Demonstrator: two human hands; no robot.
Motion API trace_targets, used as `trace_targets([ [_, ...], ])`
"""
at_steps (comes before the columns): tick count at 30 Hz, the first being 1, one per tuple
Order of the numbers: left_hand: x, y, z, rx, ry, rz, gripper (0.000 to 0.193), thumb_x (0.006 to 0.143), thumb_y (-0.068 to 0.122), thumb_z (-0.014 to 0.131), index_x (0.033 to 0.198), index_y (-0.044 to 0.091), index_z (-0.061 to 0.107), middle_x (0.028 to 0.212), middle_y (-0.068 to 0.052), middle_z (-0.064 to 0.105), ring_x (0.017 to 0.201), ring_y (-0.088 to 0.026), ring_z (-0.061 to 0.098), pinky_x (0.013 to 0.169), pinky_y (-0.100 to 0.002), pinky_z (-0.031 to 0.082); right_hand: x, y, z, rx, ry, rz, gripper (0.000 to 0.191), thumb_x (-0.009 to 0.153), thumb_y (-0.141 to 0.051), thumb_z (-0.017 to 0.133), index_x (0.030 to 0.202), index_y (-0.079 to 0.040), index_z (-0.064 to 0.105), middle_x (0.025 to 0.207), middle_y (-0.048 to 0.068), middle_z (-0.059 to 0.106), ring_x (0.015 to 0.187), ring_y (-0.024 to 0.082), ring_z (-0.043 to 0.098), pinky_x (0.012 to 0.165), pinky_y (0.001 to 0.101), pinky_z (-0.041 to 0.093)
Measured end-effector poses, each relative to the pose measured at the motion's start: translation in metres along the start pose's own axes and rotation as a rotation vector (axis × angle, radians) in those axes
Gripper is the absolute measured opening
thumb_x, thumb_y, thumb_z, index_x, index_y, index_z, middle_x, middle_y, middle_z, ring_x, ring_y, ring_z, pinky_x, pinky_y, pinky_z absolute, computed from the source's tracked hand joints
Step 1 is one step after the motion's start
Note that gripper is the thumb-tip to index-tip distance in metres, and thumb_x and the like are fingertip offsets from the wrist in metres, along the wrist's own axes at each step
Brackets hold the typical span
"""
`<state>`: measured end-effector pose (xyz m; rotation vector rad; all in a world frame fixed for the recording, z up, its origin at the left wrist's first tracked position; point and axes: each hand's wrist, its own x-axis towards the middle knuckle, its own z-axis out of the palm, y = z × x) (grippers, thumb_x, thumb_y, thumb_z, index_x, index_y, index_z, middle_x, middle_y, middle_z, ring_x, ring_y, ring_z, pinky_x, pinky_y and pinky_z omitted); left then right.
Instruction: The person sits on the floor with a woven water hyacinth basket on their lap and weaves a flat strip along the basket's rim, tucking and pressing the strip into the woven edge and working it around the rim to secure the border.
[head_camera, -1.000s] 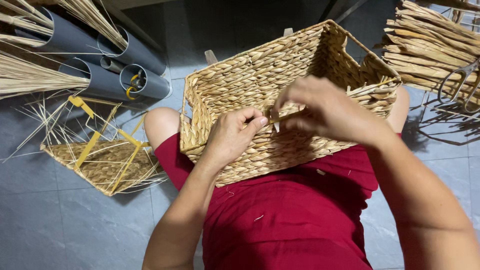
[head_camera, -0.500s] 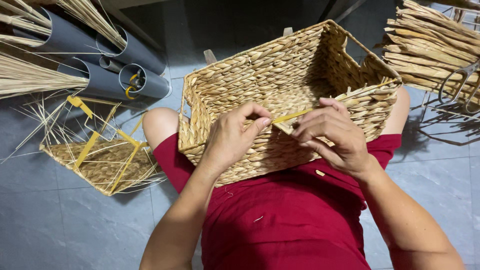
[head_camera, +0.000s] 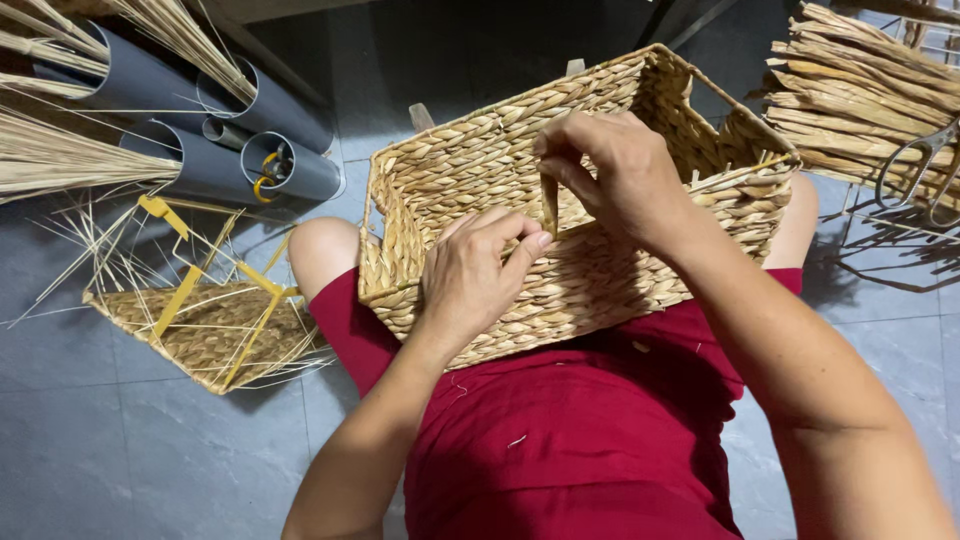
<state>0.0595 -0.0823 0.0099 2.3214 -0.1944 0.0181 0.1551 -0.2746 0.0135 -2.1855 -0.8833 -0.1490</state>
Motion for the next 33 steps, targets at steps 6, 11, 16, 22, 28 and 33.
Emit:
trace_targets([
  [6, 0.004, 0.003, 0.001, -0.042, 0.046, 0.05, 0.02, 0.096, 0.028, 0.068, 0.088, 0.01, 0.07, 0.091, -0.004, 0.073, 0.091, -0.027, 0.07, 0.1, -0.044, 0.047, -0.002, 0.002, -0.026, -0.188, -0.219, -0.363, 0.037, 0.081, -0.008, 0.072, 0.118, -0.014, 0.074, 0.128, 0.006, 0.069, 0.119, 0.028, 0.065, 0.098, 0.0424, 0.052],
  [11, 0.006, 0.002, 0.001, -0.078, 0.019, 0.004, 0.017, 0.095, 0.029, 0.069, 0.091, 0.012, 0.07, 0.093, -0.005, 0.075, 0.091, -0.027, 0.07, 0.101, -0.045, 0.046, 0.0, -0.002, -0.03, -0.283, -0.23, -0.387, 0.034, 0.077, -0.012, 0.073, 0.111, -0.013, 0.078, 0.129, 0.007, 0.067, 0.115, 0.03, 0.062, 0.094, 0.0395, 0.053],
  [16, 0.009, 0.003, 0.001, -0.048, -0.043, -0.081, 0.021, 0.088, 0.031, 0.071, 0.096, 0.012, 0.069, 0.096, -0.006, 0.072, 0.089, -0.031, 0.068, 0.1, -0.045, 0.047, -0.001, 0.0, -0.02, -0.129, -0.317, -0.211, 0.02, 0.085, -0.011, 0.077, 0.105, -0.011, 0.08, 0.101, 0.007, 0.067, 0.094, 0.027, 0.066, 0.079, 0.0372, 0.055],
  [22, 0.006, -0.002, 0.004, 0.078, -0.057, 0.025, 0.029, 0.085, 0.032, 0.074, 0.103, 0.009, 0.069, 0.1, -0.008, 0.067, 0.099, -0.032, 0.066, 0.104, -0.052, 0.04, 0.001, 0.007, -0.012, 0.174, -0.362, -0.021, 0.016, 0.085, -0.01, 0.077, 0.101, -0.008, 0.077, 0.089, 0.009, 0.071, 0.079, 0.027, 0.071, 0.07, 0.0377, 0.057],
  [28, 0.0, -0.005, 0.007, 0.138, -0.003, 0.091, 0.036, 0.085, 0.031, 0.078, 0.107, 0.006, 0.065, 0.102, -0.01, 0.065, 0.098, -0.031, 0.066, 0.11, -0.057, 0.036, 0.004, 0.003, -0.009, 0.239, -0.463, 0.166, 0.017, 0.087, -0.014, 0.076, 0.103, -0.01, 0.077, 0.088, 0.006, 0.077, 0.079, 0.019, 0.075, 0.071, 0.0342, 0.057],
  [33, -0.003, -0.002, 0.007, 0.068, 0.101, 0.113, 0.037, 0.081, 0.024, 0.083, 0.099, 0.006, 0.056, 0.097, -0.01, 0.062, 0.094, -0.033, 0.064, 0.109, -0.052, 0.041, 0.005, 0.001, -0.005, 0.224, -0.489, 0.301, 0.014, 0.087, -0.014, 0.075, 0.1, -0.01, 0.074, 0.082, 0.006, 0.077, 0.074, 0.015, 0.073, 0.07, 0.0319, 0.056],
])
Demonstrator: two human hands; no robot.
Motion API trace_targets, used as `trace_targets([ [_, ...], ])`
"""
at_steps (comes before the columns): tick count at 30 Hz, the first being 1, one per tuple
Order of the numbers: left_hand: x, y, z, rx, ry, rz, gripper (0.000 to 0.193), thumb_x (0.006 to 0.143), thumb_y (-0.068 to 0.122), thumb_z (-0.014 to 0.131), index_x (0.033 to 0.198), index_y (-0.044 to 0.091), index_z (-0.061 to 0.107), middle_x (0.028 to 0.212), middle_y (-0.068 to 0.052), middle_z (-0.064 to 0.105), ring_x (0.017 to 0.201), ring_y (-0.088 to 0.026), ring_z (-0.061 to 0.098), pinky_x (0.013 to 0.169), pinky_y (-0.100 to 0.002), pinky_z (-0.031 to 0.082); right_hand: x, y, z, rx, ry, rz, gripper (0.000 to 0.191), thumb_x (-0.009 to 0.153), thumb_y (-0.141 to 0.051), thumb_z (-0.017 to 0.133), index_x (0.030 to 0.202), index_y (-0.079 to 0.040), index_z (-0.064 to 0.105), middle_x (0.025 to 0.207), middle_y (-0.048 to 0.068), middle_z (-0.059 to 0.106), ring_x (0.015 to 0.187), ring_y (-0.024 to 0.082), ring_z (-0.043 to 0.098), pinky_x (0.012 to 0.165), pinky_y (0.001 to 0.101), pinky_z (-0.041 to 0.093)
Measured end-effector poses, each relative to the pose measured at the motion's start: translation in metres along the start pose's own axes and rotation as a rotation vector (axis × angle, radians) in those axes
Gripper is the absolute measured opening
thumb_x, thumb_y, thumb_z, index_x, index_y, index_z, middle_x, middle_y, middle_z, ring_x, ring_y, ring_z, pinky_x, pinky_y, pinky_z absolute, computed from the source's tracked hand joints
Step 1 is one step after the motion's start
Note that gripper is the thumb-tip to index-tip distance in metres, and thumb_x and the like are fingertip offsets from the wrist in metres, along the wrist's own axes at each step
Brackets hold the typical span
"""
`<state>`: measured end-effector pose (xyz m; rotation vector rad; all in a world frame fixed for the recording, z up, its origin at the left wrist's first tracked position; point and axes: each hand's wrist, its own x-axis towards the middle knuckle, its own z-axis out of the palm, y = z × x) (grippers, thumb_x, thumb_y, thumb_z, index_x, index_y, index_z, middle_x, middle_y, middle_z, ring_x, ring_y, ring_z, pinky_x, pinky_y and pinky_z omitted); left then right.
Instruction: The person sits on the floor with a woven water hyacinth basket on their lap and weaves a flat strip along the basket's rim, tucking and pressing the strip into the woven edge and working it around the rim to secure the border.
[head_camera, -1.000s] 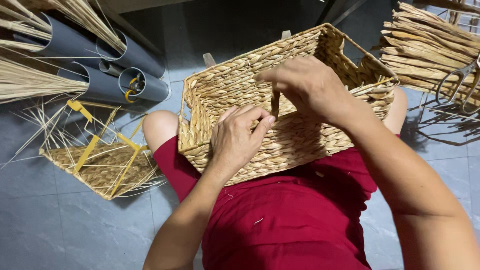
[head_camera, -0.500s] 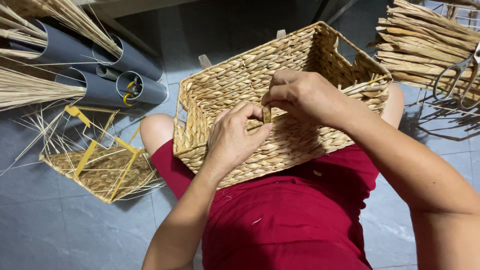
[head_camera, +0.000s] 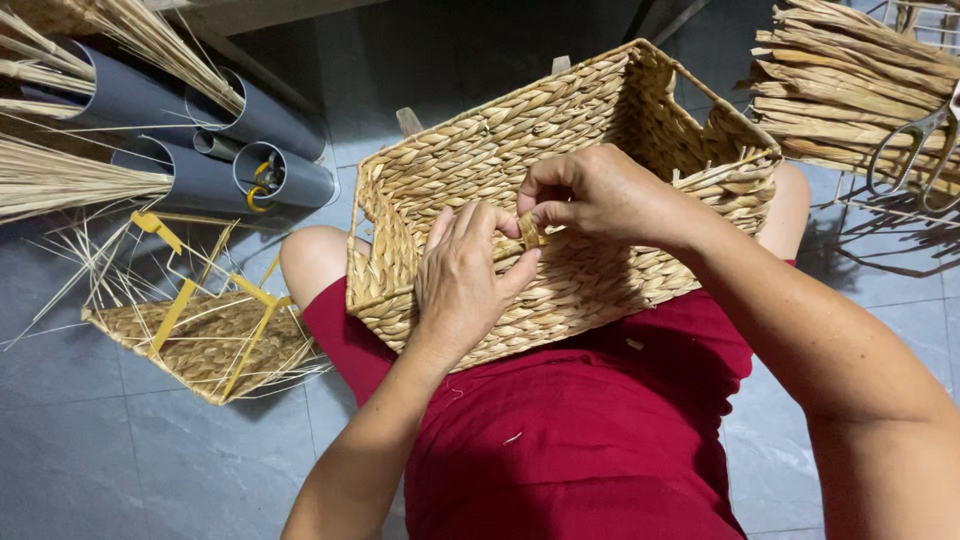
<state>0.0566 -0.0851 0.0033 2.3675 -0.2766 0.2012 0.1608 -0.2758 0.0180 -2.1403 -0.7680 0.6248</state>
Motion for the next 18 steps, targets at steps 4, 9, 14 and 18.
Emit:
trace_targets([
  [4, 0.0, 0.002, -0.002, -0.018, 0.027, 0.015, 0.036, 0.08, 0.021, 0.084, 0.098, 0.008, 0.055, 0.096, -0.01, 0.062, 0.096, -0.035, 0.062, 0.099, -0.047, 0.047, 0.004, 0.004, 0.005, 0.049, -0.022, 0.038, 0.014, 0.085, -0.01, 0.074, 0.099, -0.008, 0.073, 0.079, 0.006, 0.075, 0.071, 0.014, 0.069, 0.068, 0.0313, 0.055],
  [9, 0.0, 0.004, -0.005, -0.034, 0.039, 0.018, 0.037, 0.079, 0.02, 0.085, 0.097, 0.008, 0.055, 0.096, -0.01, 0.061, 0.099, -0.035, 0.06, 0.091, -0.047, 0.048, 0.005, 0.012, 0.005, 0.241, -0.077, -0.004, 0.009, 0.087, -0.008, 0.073, 0.096, -0.005, 0.073, 0.079, 0.003, 0.073, 0.074, 0.01, 0.063, 0.068, 0.0292, 0.053],
  [14, -0.001, 0.006, -0.005, -0.04, 0.034, -0.003, 0.035, 0.079, 0.02, 0.085, 0.097, 0.009, 0.056, 0.096, -0.009, 0.061, 0.099, -0.033, 0.062, 0.087, -0.045, 0.048, 0.009, 0.019, 0.005, 0.078, -0.175, 0.137, 0.01, 0.087, -0.011, 0.075, 0.096, -0.006, 0.075, 0.074, 0.003, 0.073, 0.068, 0.011, 0.062, 0.065, 0.0297, 0.052],
  [18, -0.001, 0.005, -0.008, -0.078, 0.013, 0.01, 0.03, 0.082, 0.019, 0.083, 0.098, 0.008, 0.059, 0.097, -0.009, 0.062, 0.099, -0.031, 0.063, 0.088, -0.044, 0.05, 0.011, 0.023, 0.001, 0.196, -0.214, 0.095, 0.012, 0.086, -0.011, 0.075, 0.097, -0.007, 0.077, 0.079, 0.0, 0.077, 0.071, 0.008, 0.065, 0.067, 0.0276, 0.055],
])
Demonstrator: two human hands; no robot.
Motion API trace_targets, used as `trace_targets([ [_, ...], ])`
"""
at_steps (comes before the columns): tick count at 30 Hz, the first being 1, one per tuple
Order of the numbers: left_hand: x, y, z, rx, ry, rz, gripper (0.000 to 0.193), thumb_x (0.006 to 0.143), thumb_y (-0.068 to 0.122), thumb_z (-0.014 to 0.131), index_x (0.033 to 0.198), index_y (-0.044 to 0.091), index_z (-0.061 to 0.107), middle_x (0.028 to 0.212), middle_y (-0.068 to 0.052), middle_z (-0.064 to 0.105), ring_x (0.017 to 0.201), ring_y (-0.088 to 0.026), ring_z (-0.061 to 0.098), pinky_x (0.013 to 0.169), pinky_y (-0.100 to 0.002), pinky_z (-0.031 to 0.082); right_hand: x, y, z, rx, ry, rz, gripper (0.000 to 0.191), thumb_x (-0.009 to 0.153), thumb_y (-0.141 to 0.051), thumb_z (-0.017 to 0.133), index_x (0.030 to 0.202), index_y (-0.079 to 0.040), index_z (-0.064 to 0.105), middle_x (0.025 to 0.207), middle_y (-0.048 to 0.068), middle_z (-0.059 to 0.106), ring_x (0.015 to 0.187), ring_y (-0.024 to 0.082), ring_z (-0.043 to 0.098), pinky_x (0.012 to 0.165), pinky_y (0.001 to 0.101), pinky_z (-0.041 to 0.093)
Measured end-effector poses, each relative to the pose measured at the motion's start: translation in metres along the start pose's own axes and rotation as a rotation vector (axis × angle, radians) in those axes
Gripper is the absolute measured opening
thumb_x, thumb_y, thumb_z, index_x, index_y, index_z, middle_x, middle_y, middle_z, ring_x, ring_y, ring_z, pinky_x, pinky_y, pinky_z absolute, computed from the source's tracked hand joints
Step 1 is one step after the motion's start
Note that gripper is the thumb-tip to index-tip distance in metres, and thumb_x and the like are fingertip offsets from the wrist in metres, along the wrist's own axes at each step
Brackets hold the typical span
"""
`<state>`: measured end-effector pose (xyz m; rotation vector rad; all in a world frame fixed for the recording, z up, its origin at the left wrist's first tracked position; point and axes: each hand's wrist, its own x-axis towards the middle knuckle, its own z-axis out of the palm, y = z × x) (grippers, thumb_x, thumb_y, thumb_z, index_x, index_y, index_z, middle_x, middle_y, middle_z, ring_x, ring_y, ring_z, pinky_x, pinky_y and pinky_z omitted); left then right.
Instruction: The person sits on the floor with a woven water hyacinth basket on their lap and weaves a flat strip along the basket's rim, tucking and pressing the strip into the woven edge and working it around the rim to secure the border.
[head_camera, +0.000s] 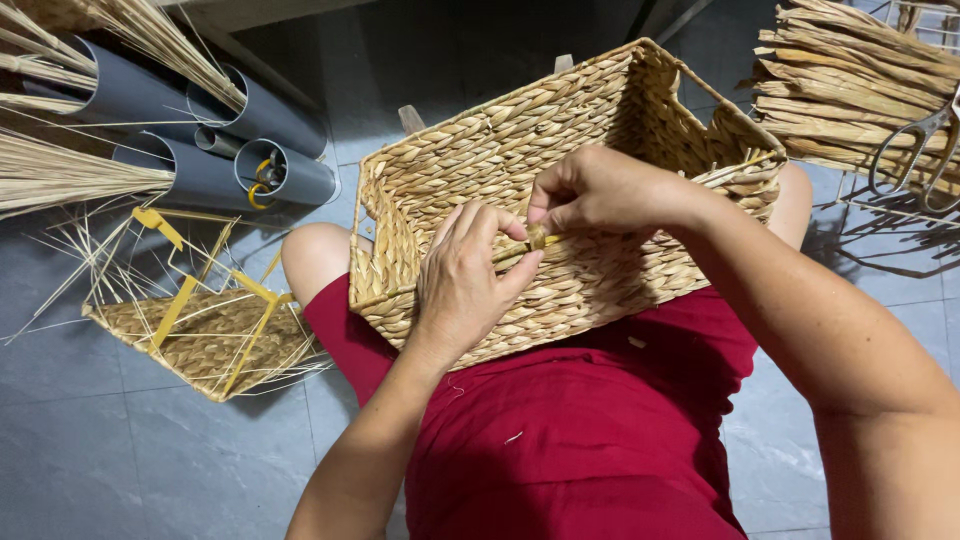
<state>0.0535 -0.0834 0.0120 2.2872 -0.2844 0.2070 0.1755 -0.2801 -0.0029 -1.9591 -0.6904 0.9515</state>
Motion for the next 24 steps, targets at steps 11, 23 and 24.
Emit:
trace_targets([
  [11, -0.001, -0.003, 0.0, -0.025, -0.047, -0.033, 0.024, 0.087, 0.024, 0.08, 0.097, 0.01, 0.063, 0.098, -0.009, 0.064, 0.097, -0.032, 0.065, 0.085, -0.044, 0.051, 0.0, 0.0, -0.001, 0.022, -0.108, 0.085, 0.015, 0.09, -0.019, 0.072, 0.094, -0.006, 0.077, 0.074, 0.0, 0.072, 0.069, 0.009, 0.06, 0.067, 0.0306, 0.052],
  [23, -0.001, -0.002, -0.002, -0.092, -0.035, -0.035, 0.025, 0.089, 0.024, 0.078, 0.102, 0.008, 0.063, 0.102, -0.008, 0.066, 0.1, -0.031, 0.066, 0.085, -0.042, 0.052, -0.003, -0.001, -0.004, -0.125, -0.181, -0.09, 0.02, 0.095, -0.024, 0.066, 0.095, -0.005, 0.071, 0.076, 0.005, 0.069, 0.072, 0.017, 0.062, 0.069, 0.0343, 0.052],
  [24, -0.002, -0.003, -0.003, -0.123, -0.031, -0.043, 0.022, 0.091, 0.024, 0.077, 0.102, 0.009, 0.064, 0.103, -0.008, 0.067, 0.1, -0.03, 0.068, 0.085, -0.041, 0.053, -0.006, -0.005, -0.003, -0.139, -0.162, -0.125, 0.02, 0.094, -0.024, 0.067, 0.096, -0.006, 0.072, 0.078, 0.005, 0.071, 0.073, 0.018, 0.065, 0.07, 0.0343, 0.053],
])
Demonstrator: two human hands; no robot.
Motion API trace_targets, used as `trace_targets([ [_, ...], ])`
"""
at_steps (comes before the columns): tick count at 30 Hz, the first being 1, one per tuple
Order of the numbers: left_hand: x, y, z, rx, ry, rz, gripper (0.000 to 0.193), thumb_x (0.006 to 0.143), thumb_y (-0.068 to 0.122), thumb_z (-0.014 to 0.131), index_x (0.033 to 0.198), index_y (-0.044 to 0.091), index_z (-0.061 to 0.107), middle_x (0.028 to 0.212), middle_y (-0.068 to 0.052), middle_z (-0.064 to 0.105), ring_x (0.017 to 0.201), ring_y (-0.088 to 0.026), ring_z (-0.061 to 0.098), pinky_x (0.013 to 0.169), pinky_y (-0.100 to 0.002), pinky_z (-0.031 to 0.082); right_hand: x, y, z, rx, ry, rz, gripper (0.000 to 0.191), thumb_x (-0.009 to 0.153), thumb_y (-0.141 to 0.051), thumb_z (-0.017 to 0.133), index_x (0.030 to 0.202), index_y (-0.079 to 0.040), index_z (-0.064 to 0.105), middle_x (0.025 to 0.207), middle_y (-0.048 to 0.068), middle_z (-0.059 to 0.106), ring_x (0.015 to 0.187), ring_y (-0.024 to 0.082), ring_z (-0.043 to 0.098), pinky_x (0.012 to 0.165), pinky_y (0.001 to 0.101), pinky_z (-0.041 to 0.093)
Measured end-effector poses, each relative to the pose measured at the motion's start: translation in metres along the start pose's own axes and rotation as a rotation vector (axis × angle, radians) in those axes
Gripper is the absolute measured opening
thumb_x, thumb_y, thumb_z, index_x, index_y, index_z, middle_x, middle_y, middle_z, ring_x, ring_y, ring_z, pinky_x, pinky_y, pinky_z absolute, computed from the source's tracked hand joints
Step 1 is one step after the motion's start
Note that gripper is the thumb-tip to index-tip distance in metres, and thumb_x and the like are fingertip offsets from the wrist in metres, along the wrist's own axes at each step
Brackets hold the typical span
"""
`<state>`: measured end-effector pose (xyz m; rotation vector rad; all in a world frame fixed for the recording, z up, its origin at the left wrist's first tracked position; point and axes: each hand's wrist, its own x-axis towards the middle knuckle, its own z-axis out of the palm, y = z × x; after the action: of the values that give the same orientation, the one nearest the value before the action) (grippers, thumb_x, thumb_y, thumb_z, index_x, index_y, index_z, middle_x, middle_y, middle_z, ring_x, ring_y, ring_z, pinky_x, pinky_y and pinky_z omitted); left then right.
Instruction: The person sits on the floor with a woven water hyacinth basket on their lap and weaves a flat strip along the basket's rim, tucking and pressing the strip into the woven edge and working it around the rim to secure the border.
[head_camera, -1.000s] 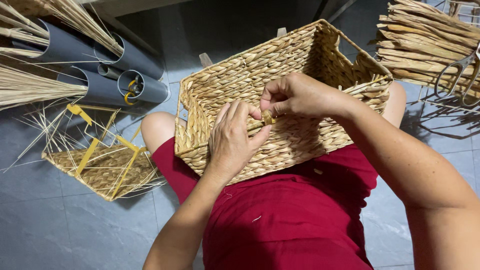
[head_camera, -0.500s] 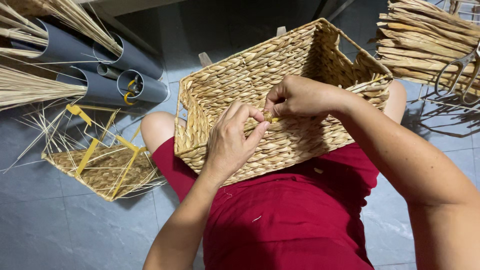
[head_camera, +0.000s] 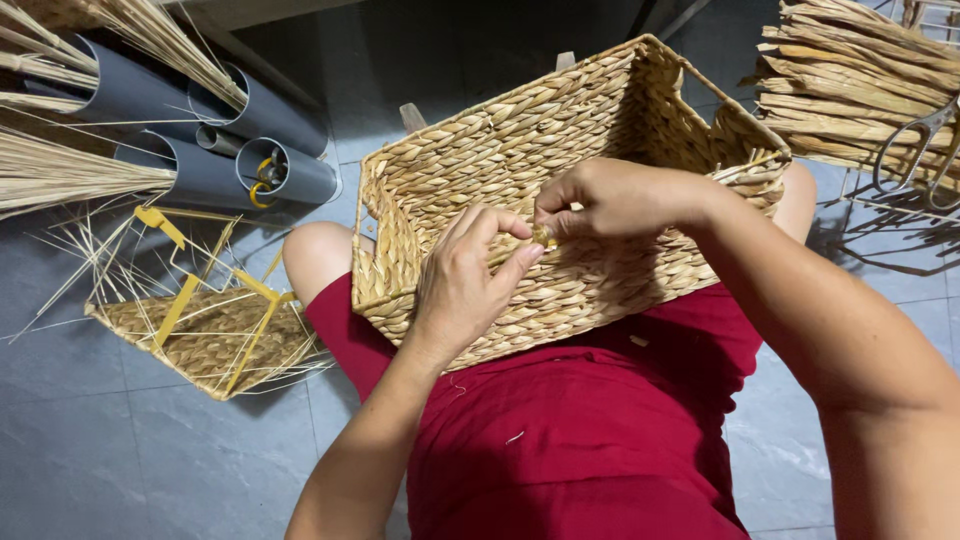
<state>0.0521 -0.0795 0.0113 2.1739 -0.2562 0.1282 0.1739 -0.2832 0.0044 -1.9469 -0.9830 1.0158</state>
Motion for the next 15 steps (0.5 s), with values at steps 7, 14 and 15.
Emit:
trace_targets([
  [7, 0.009, -0.002, 0.007, 0.053, -0.067, -0.17, 0.022, 0.094, 0.033, 0.072, 0.096, 0.011, 0.073, 0.096, -0.009, 0.073, 0.091, -0.032, 0.069, 0.079, -0.043, 0.052, -0.04, -0.03, 0.027, -0.727, 0.428, -0.178, 0.017, 0.081, -0.013, 0.074, 0.097, -0.007, 0.072, 0.093, 0.007, 0.065, 0.096, 0.026, 0.064, 0.092, 0.0431, 0.049],
  [14, 0.028, -0.008, 0.004, -0.101, -0.261, -0.357, 0.028, 0.092, 0.039, 0.066, 0.089, 0.011, 0.073, 0.081, -0.004, 0.074, 0.07, -0.019, 0.07, 0.068, -0.037, 0.054, -0.059, -0.029, 0.068, -0.612, 0.914, -0.22, 0.022, 0.085, -0.017, 0.084, 0.1, -0.012, 0.07, 0.096, 0.005, 0.061, 0.092, 0.027, 0.056, 0.085, 0.0423, 0.041],
  [15, 0.031, -0.009, 0.005, -0.133, -0.279, -0.339, 0.029, 0.092, 0.039, 0.066, 0.088, 0.011, 0.073, 0.077, -0.004, 0.073, 0.067, -0.017, 0.068, 0.067, -0.036, 0.054, -0.056, -0.027, 0.076, -0.634, 0.957, -0.231, 0.023, 0.084, -0.016, 0.086, 0.099, -0.013, 0.069, 0.096, 0.004, 0.061, 0.091, 0.027, 0.056, 0.085, 0.0427, 0.04],
])
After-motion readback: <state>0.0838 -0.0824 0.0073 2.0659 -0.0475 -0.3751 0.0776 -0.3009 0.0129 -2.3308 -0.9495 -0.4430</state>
